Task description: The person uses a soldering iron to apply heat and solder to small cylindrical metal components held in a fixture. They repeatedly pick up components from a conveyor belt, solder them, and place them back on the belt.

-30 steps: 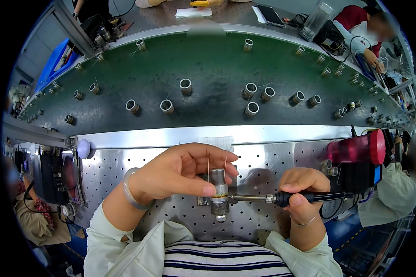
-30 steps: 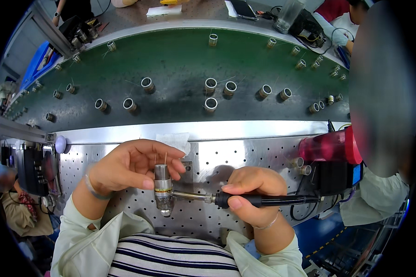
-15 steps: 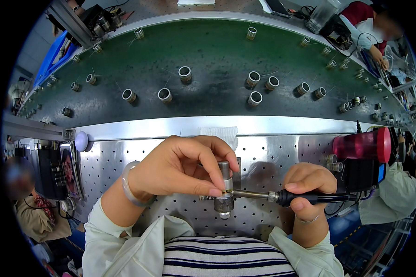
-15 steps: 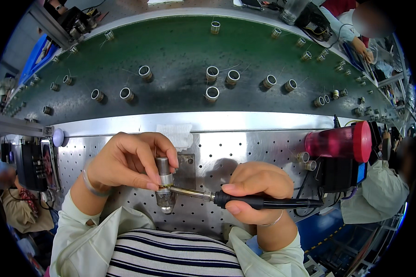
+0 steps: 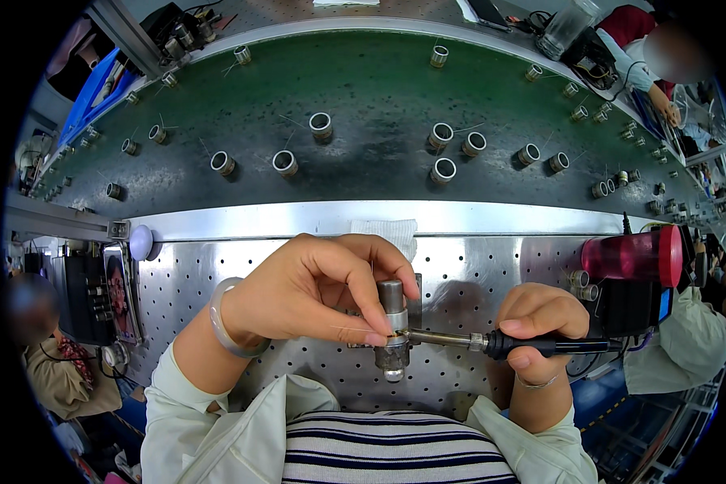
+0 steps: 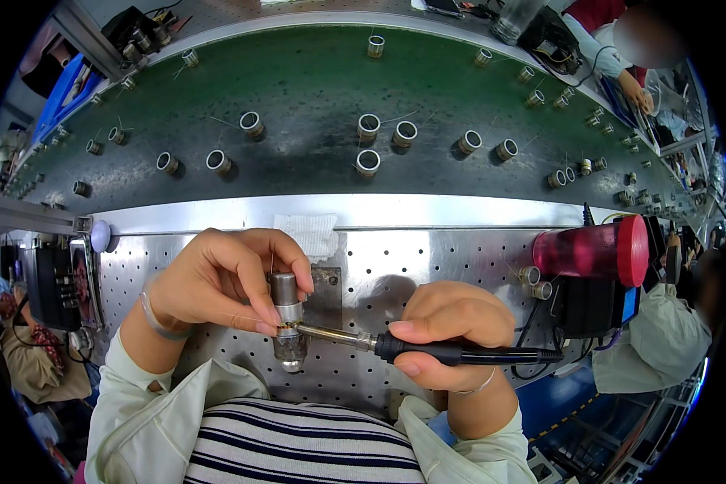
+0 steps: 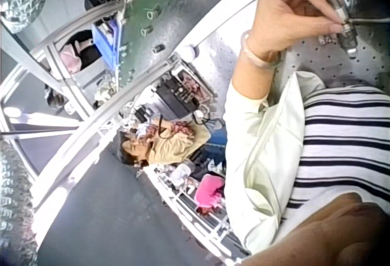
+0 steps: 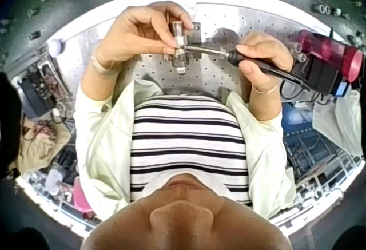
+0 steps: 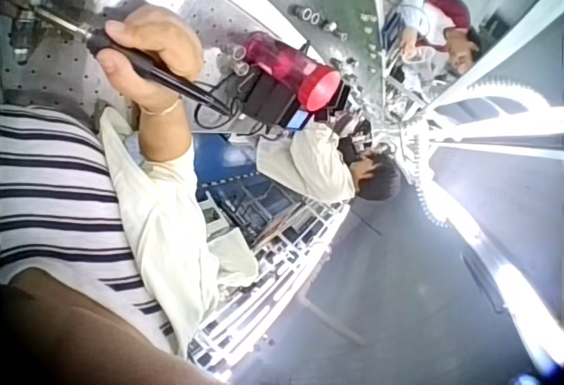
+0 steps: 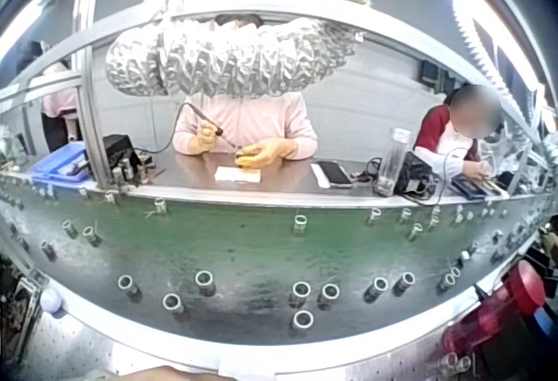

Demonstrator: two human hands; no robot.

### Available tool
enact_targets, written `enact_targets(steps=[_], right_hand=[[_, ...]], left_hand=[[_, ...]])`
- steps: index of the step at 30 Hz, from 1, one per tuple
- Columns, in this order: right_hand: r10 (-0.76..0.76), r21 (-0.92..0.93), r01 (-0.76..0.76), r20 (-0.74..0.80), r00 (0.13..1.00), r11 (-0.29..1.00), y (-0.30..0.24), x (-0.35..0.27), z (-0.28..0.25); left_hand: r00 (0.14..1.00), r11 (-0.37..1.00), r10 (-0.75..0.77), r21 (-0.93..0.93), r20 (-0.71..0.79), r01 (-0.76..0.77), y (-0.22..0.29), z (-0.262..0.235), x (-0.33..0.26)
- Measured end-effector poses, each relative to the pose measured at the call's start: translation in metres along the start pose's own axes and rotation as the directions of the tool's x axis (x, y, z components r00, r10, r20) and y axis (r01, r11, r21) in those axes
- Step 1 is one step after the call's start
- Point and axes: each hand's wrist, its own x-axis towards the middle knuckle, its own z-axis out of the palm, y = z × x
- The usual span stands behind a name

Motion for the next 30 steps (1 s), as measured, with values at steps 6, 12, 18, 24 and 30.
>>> enact_targets(steps=[6, 12, 18, 24, 30], right_hand=[[0.022, -0.002, -0.022, 0.004, 1.0, 1.0, -0.001, 0.0, -0.001], [0.009, -0.019, -0.008, 0.017, 1.0, 1.0, -0.001, 0.001, -0.003], [-0.012, -0.012, 0.013, 0.051, 0.999, 1.0, 0.0, 0.002, -0.004], [-0.014, -0.044, 0.018, 0.083, 0.996, 0.999, -0.002, 0.002, -0.006], [-0.022, -0.061, 0.028, 0.091, 0.996, 0.998, -0.004, 0.003, -0.006]], left_hand=[[1.0, 1.0, -0.011, 0.003, -0.011, 0.011, 0.002, 0.001, 0.0], [0.994, 0.985, -0.105, -0.14, -0.028, 0.101, 0.006, 0.004, 0.001], [0.985, 0.979, -0.174, -0.112, -0.013, 0.171, 0.009, 0.005, 0.004], [0.976, 0.97, -0.217, -0.123, -0.037, 0.211, 0.013, 0.008, 0.005], [0.974, 0.974, -0.222, -0.059, -0.046, 0.219, 0.015, 0.012, 0.005]])
